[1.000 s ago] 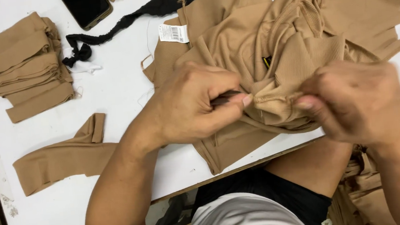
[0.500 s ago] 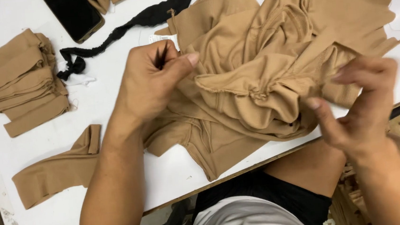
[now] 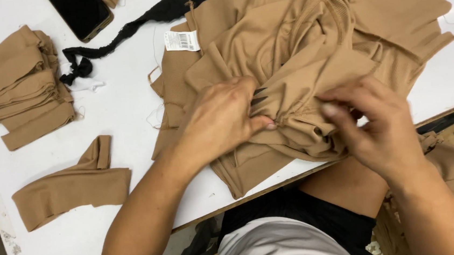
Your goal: Trimming excess threads from sewn garments using thread snips
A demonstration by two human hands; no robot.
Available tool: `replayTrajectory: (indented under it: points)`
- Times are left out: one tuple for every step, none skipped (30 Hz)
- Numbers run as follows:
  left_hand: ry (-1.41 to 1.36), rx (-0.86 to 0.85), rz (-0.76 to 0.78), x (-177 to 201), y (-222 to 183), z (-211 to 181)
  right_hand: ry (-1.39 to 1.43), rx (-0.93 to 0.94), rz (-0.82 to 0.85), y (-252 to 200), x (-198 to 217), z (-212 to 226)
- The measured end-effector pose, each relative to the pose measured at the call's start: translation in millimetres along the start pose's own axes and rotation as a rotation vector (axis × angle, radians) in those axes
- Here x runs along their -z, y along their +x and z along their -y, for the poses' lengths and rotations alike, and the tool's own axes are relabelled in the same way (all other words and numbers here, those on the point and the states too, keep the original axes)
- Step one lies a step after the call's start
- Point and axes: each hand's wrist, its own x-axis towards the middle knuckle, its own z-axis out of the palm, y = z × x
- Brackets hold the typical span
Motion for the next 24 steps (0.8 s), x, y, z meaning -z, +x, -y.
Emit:
replayTrajectory:
  points:
    - [-0.004, 0.004, -0.011, -0.4, 0.9, 1.5, -0.055, 0.003, 0.052, -0.3, -1.2, -0.7]
    - [-0.008, 0.008, -0.021, -0.8, 2.1, 2.8, -0.109, 0.005, 0.105, -0.5, -2.3, -1.6]
    - [-0.010, 0.004, -0.018, -2.8, 1.5, 3.5, -0.112, 0.001, 0.104, -2.4, -1.9, -4.3]
    - [-0.009, -0.007, -0.031, -4.5, 0.5, 4.7, -0.173, 0.041, 0.111, -4.2, -1.8, -6.4]
    - [-0.005, -0.008, -0.045, -4.9, -2.3, 6.9, -0.227, 0.089, 0.121, -3.9, -3.3, -8.3]
    - [-0.005, -0.004, -0.045, -6.9, -1.8, 8.6, -0.224, 0.091, 0.122, -4.8, -4.3, -7.1]
    - [-0.028, -0.016, -0.035, -9.6, -0.9, 10.0, -0.259, 0.122, 0.101, -6.5, -5.1, -6.0]
    - [-0.051, -0.027, -0.025, -12.3, 0.1, 11.2, -0.295, 0.153, 0.079, -8.2, -5.8, -5.1]
    - [-0.052, -0.031, -0.025, -16.3, 1.3, 14.2, -0.298, 0.151, 0.079, -11.1, -4.8, -8.4]
    - [-0.048, -0.050, -0.060, -20.2, 2.4, 17.3, -0.291, 0.154, 0.017, -13.9, -3.9, -11.6]
    - [-0.044, -0.064, -0.095, -24.2, 2.1, 20.7, -0.280, 0.160, -0.042, -16.4, -3.7, -14.6]
    - [-0.046, -0.062, -0.094, -25.3, 0.9, 19.6, -0.280, 0.159, -0.039, -14.9, -2.0, -10.2]
    - [-0.047, -0.059, -0.095, -25.5, -0.1, 19.3, -0.251, 0.180, -0.044, -12.2, -0.9, -6.2]
    - [-0.049, -0.057, -0.096, -25.7, -1.1, 19.0, -0.222, 0.200, -0.049, -9.5, 0.1, -2.1]
    - [-0.051, -0.055, -0.095, -26.5, -1.6, 19.0, -0.221, 0.200, -0.047, -7.2, -0.4, -1.9]
    - [-0.056, -0.038, -0.098, -27.5, -1.9, 19.0, -0.254, 0.151, 0.051, -4.9, -1.0, -1.9]
    - [-0.066, -0.022, -0.098, -29.7, -2.3, 18.4, -0.289, 0.098, 0.150, -4.1, -1.1, -1.7]
    - [-0.071, -0.023, -0.095, -31.6, -3.4, 17.7, -0.291, 0.094, 0.154, -4.2, 1.0, -6.0]
    - [-0.065, -0.043, -0.114, -32.2, -4.0, 17.9, -0.280, 0.099, 0.170, -2.0, 2.7, -10.7]
    - [-0.059, -0.063, -0.134, -32.4, -4.7, 18.2, -0.269, 0.105, 0.185, 0.4, 4.4, -15.1]
    - [-0.059, -0.062, -0.137, -34.6, -4.8, 18.9, -0.270, 0.107, 0.185, -4.2, 7.8, -21.9]
    - [-0.048, -0.070, -0.129, -36.9, -4.7, 19.8, -0.325, 0.113, 0.152, -8.6, 11.0, -29.0]
    - [-0.040, -0.077, -0.121, -40.4, -4.6, 20.0, -0.380, 0.117, 0.121, -13.9, 15.0, -36.2]
    - [-0.044, -0.077, -0.122, -43.2, -2.1, 22.4, -0.382, 0.118, 0.125, -16.9, 19.1, -39.5]
